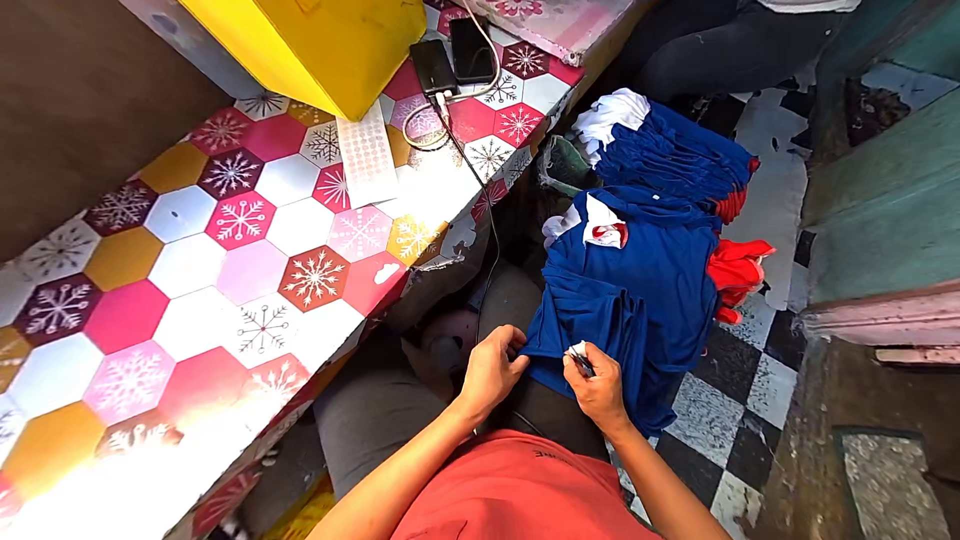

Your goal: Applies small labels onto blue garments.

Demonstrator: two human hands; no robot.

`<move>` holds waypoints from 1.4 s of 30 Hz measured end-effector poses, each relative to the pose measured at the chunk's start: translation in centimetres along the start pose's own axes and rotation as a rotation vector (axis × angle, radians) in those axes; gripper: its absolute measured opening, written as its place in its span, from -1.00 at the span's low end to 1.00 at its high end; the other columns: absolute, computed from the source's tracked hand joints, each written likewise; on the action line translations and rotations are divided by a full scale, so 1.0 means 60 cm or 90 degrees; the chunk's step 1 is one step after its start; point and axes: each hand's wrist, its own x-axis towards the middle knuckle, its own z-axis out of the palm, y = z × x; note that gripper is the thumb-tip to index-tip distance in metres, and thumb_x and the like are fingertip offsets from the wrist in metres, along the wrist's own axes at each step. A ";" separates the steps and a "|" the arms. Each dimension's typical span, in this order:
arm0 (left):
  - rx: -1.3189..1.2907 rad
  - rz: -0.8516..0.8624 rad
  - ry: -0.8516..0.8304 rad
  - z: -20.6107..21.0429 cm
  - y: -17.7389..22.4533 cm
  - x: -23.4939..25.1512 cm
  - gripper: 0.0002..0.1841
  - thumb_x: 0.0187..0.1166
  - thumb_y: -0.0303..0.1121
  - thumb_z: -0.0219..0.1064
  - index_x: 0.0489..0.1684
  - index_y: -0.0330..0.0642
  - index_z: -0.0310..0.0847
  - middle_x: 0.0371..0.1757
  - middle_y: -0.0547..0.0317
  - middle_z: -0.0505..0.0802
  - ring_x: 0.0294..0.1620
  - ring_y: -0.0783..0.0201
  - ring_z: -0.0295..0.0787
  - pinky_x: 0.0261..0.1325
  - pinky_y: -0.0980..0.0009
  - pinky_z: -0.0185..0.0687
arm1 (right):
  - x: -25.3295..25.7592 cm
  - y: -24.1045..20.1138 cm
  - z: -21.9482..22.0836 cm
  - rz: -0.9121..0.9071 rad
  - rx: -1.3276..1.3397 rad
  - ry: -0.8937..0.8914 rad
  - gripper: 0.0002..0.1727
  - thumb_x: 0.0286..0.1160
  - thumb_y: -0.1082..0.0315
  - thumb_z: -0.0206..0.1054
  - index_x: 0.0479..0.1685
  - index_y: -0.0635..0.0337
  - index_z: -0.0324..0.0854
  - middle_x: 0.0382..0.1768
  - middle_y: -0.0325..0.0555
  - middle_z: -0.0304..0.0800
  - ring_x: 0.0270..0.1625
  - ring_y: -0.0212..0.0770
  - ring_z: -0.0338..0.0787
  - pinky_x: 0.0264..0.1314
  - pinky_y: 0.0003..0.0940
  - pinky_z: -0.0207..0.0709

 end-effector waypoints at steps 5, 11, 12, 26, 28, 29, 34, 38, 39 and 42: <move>0.017 0.146 0.077 0.012 -0.021 -0.012 -0.82 0.35 -0.49 0.40 -0.16 -0.36 0.74 -0.22 -0.07 0.80 -0.27 0.19 0.76 -0.15 0.38 0.69 | -0.018 0.017 -0.015 -0.028 -0.039 -0.049 -0.86 0.23 0.43 0.38 -0.47 0.37 0.70 -0.52 -0.08 0.74 -0.41 -0.50 0.70 -0.27 -0.68 0.56; -0.286 -0.220 0.017 -0.005 -0.027 -0.012 -0.78 0.61 -0.51 0.23 0.11 -0.43 0.51 -0.31 0.11 0.72 -0.42 0.38 0.70 -0.23 0.40 0.71 | 0.131 -0.049 0.016 0.209 -0.107 -0.185 -0.52 0.83 0.27 -0.07 0.40 0.47 0.52 0.04 0.24 0.79 0.09 0.02 0.80 0.24 -0.04 0.60; -0.314 -0.247 0.009 -0.007 -0.027 -0.010 -0.79 0.63 -0.51 0.22 0.11 -0.43 0.50 -0.33 0.12 0.71 -0.43 0.37 0.70 -0.22 0.40 0.71 | 0.175 -0.056 0.036 0.197 -0.130 -0.207 -0.52 0.84 0.29 -0.07 0.48 0.47 0.47 0.21 0.29 0.76 0.27 0.08 0.78 0.41 -0.01 0.56; -0.371 -0.233 0.002 -0.008 -0.067 0.009 -0.88 0.60 -0.57 0.20 -0.01 -0.36 0.53 -0.40 0.20 0.71 -0.47 0.43 0.68 -0.28 0.48 0.70 | 0.424 -0.092 0.293 -0.057 -0.145 -0.252 -0.61 0.69 0.24 0.32 0.23 0.43 0.67 0.41 0.27 0.65 0.51 0.23 0.59 0.57 0.20 0.42; -0.380 -0.219 -0.001 -0.005 -0.073 0.008 -0.89 0.59 -0.57 0.21 -0.03 -0.35 0.54 -0.41 0.22 0.72 -0.47 0.45 0.70 -0.28 0.49 0.71 | 0.360 -0.051 0.220 -0.059 -0.170 -0.211 -0.58 0.68 0.15 0.30 0.29 0.28 0.71 0.45 0.12 0.65 0.55 0.11 0.59 0.61 0.15 0.39; -0.387 -0.208 -0.006 -0.004 -0.076 0.009 -0.89 0.58 -0.57 0.22 -0.05 -0.34 0.54 -0.43 0.25 0.73 -0.48 0.46 0.71 -0.29 0.50 0.72 | 0.326 -0.024 0.171 -0.028 -0.202 -0.174 -0.56 0.67 0.11 0.29 0.33 0.21 0.72 0.45 0.08 0.68 0.55 0.08 0.59 0.63 0.15 0.39; -0.406 -0.188 -0.028 -0.003 -0.081 0.005 -0.90 0.55 -0.58 0.21 -0.09 -0.32 0.53 -0.46 0.27 0.73 -0.49 0.47 0.71 -0.32 0.52 0.71 | 0.141 0.105 -0.107 0.416 -0.290 0.060 -0.25 0.79 -0.08 0.03 0.65 0.44 0.35 0.62 0.44 0.39 0.70 0.39 0.34 0.76 0.27 0.15; -0.418 -0.194 -0.030 -0.004 -0.077 0.008 -0.89 0.56 -0.59 0.19 -0.06 -0.32 0.52 -0.44 0.28 0.73 -0.50 0.48 0.70 -0.35 0.54 0.69 | 0.061 0.092 -0.131 0.536 -0.021 0.074 -0.27 0.85 -0.05 0.00 0.71 0.42 0.25 0.65 0.35 0.38 0.72 0.11 0.39 0.79 0.02 0.21; -0.421 -0.198 -0.028 -0.004 -0.076 0.006 -0.87 0.57 -0.60 0.18 -0.02 -0.33 0.50 -0.43 0.28 0.73 -0.49 0.48 0.70 -0.35 0.55 0.69 | 0.053 0.057 -0.110 0.520 0.026 0.022 -0.25 0.82 0.00 0.08 0.77 0.41 0.13 0.69 0.34 0.33 0.75 0.06 0.37 0.81 -0.02 0.21; -0.424 -0.216 -0.014 -0.005 -0.074 0.002 -0.80 0.62 -0.60 0.16 0.13 -0.35 0.43 -0.38 0.24 0.73 -0.47 0.48 0.70 -0.34 0.56 0.68 | 0.018 -0.036 -0.045 0.252 -0.193 -0.273 -0.23 0.57 -0.03 0.37 0.64 0.34 0.42 0.63 0.24 0.48 0.69 0.15 0.46 0.75 0.05 0.28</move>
